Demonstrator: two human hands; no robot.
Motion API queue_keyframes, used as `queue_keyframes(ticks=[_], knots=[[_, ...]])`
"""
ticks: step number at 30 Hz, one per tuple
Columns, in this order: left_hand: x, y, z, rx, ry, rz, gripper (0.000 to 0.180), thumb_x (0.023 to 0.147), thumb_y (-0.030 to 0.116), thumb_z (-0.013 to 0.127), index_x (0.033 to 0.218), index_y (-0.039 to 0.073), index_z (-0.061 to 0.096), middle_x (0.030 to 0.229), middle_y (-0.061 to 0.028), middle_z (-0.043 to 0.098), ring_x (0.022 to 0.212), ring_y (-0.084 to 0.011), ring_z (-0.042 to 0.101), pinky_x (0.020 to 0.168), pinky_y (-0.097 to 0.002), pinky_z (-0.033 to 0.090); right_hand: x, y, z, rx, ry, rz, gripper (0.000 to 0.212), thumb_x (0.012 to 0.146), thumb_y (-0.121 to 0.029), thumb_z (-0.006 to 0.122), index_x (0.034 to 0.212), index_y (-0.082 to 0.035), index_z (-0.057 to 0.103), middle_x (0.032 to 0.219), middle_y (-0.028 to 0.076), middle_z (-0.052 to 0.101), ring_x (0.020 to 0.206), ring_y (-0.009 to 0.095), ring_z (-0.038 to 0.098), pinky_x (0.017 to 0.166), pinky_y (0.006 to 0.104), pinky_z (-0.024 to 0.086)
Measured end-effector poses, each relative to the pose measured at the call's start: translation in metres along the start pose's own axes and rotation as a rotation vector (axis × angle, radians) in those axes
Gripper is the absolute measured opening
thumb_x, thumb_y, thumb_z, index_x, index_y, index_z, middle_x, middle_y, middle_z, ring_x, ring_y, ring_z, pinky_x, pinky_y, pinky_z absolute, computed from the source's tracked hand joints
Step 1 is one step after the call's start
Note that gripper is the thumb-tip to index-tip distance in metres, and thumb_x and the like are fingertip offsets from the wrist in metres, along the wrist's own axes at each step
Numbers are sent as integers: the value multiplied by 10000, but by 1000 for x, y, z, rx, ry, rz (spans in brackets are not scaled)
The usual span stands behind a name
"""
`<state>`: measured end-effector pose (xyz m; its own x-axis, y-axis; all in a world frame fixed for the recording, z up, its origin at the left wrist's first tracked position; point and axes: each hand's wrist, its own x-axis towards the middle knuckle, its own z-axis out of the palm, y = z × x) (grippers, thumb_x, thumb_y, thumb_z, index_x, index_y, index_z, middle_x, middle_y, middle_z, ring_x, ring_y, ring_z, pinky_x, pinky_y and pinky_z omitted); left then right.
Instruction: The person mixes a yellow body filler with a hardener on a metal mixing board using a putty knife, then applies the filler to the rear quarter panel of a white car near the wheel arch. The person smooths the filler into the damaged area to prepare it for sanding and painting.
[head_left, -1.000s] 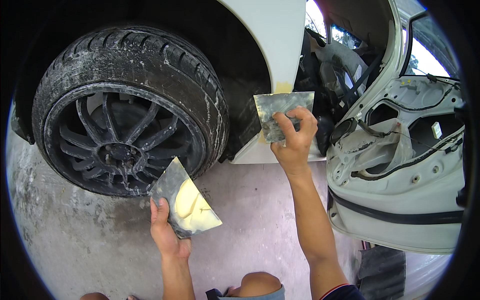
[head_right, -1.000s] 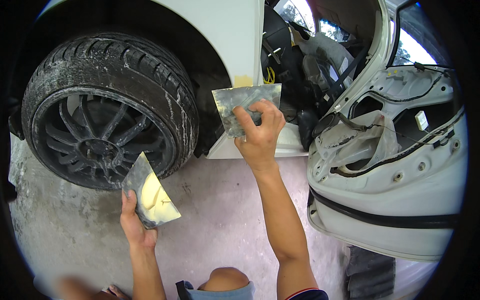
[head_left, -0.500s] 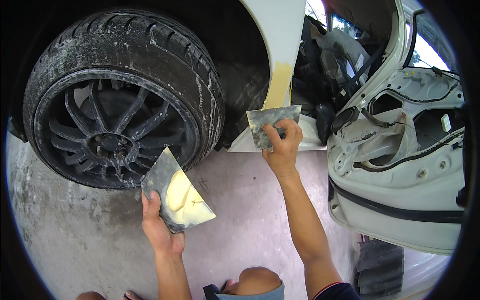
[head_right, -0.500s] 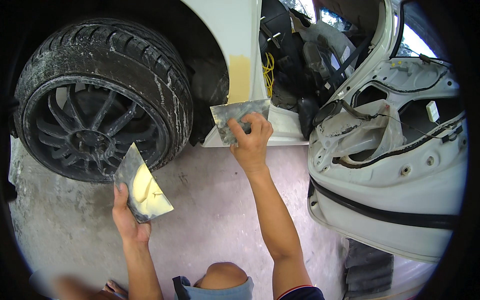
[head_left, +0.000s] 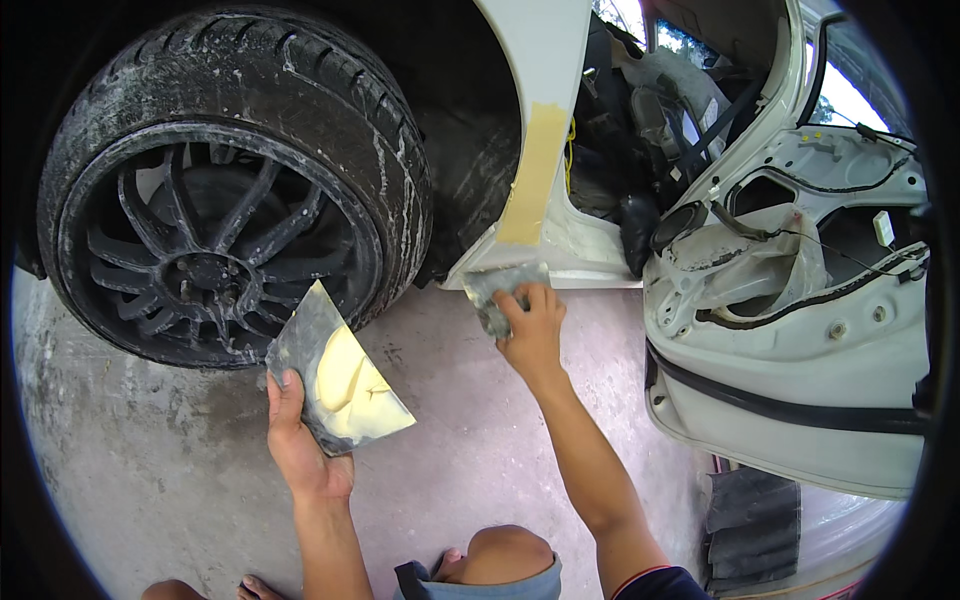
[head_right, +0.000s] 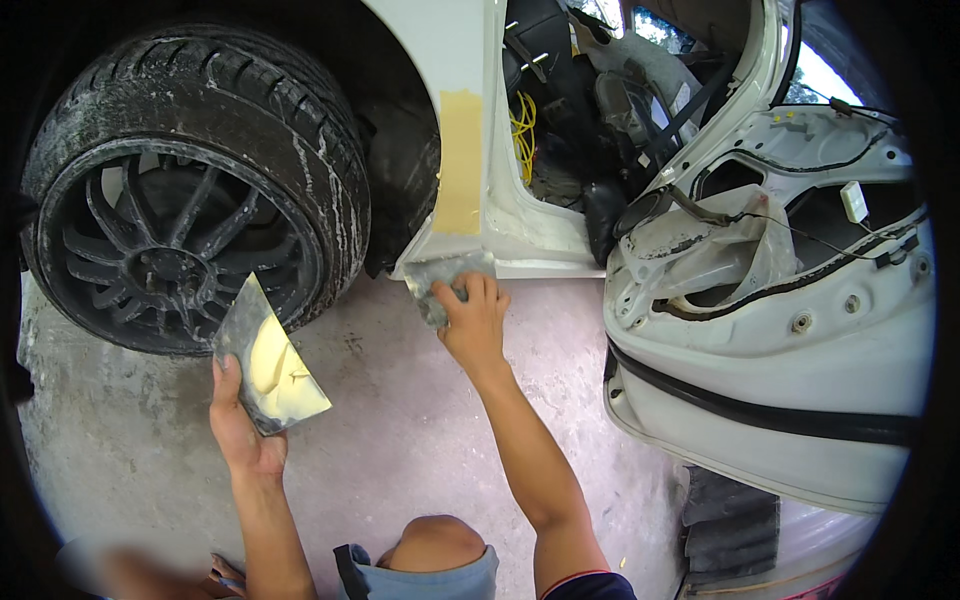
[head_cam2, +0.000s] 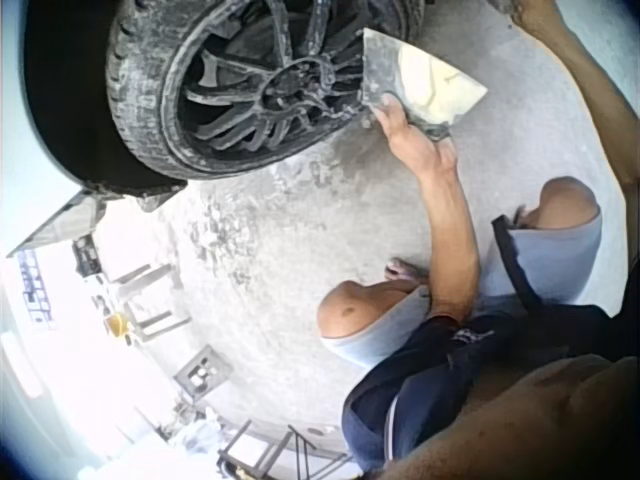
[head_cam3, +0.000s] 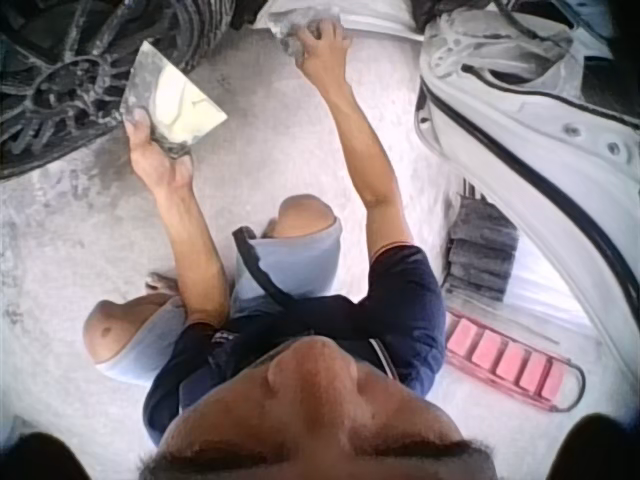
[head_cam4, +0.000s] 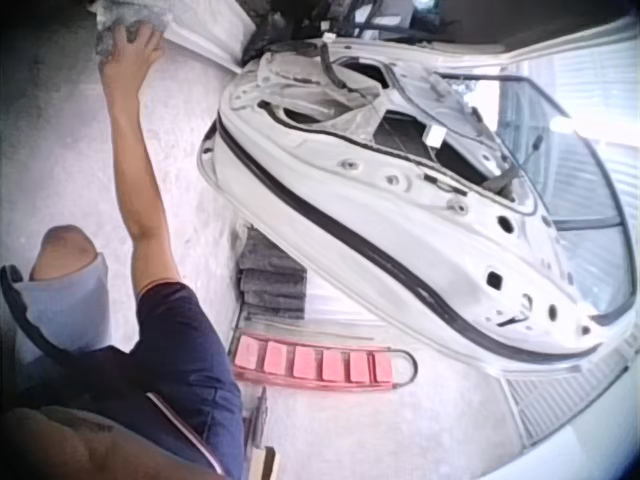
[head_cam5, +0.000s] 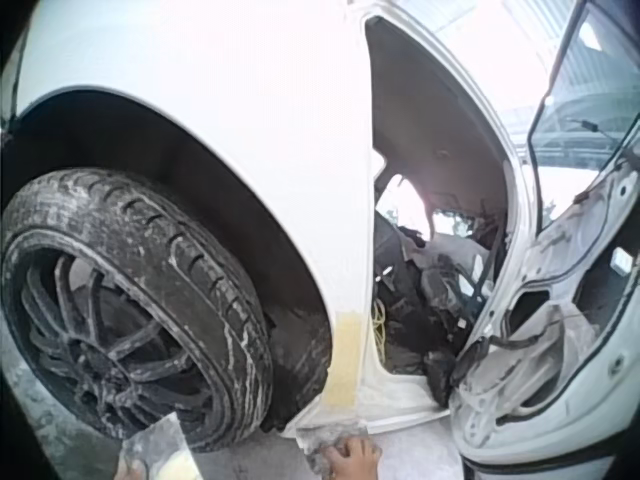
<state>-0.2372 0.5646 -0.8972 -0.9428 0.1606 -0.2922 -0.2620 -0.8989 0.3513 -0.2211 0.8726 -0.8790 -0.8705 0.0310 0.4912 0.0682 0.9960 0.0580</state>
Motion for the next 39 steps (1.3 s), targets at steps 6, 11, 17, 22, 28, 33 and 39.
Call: queue_keyframes(ticks=[6, 11, 17, 22, 28, 33, 39], knots=[[-1, -7, 2, 0, -4, -4, 482, 1072, 239, 498, 1518, 87, 399, 1404, -74, 573, 1252, -237, 598, 1023, -401, 520, -34, -11, -23, 424, 276, 174, 635, 652, 73, 684, 1253, -117, 602, 1195, 135, 523, 1183, 351, 494, 1045, 514, 389], [-7, -21, 6, -28, 4, -102, 477, 1064, 230, 520, 1512, 107, 414, 1399, -70, 581, 1240, -241, 605, 1025, -410, 518, -20, -12, -64, 1176, 376, 496, 583, 869, -72, 627, 1421, -75, 439, 1358, 138, 517, 1248, 321, 531, 1041, 503, 466], [-23, -42, 27, -136, 1, -148, 443, 1086, 158, 499, 1513, 113, 390, 1373, -86, 590, 1211, -230, 614, 1008, -405, 536, -8, -79, -129, 1126, 16, -160, 437, 1001, -182, 614, 1407, -95, 478, 1407, 207, 498, 1359, 412, 483, 1066, 555, 459], [-39, -40, 47, -167, 29, -120, 366, 1092, 154, 487, 1454, 130, 434, 1338, -68, 603, 1185, -216, 625, 993, -397, 544, -27, -112, -137, 1184, -183, -246, 359, 844, 10, 764, 1156, -165, 748, 1322, 184, 513, 1362, 438, 449, 1143, 533, 383], [-37, 0, 46, -213, 2, 9, 349, 1083, 173, 513, 1424, 120, 463, 1324, -70, 612, 1171, -223, 634, 982, -410, 550, 3, -24, -127, 54, -82, -257, 469, 699, -94, 828, 1152, -184, 746, 1246, 84, 596, 1276, 336, 557, 916, 479, 423], [-33, 6, 45, -201, -35, -3, 398, 1076, 182, 518, 1455, 90, 441, 1335, -84, 607, 1186, -241, 631, 999, -433, 541, 78, -30, -119, -100, 520, -153, 555, 683, -127, 804, 1219, -236, 708, 1267, 74, 592, 1298, 335, 549, 1018, 522, 345], [-30, 7, 36, -154, 18, 0, 437, 1069, 201, 531, 1474, 81, 421, 1352, -97, 598, 1210, -250, 623, 1024, -430, 526, 130, -71, -100, -103, 631, -239, 540, 693, -108, 809, 1200, -267, 714, 1279, 47, 568, 1334, 310, 513, 1057, 585, 302]])
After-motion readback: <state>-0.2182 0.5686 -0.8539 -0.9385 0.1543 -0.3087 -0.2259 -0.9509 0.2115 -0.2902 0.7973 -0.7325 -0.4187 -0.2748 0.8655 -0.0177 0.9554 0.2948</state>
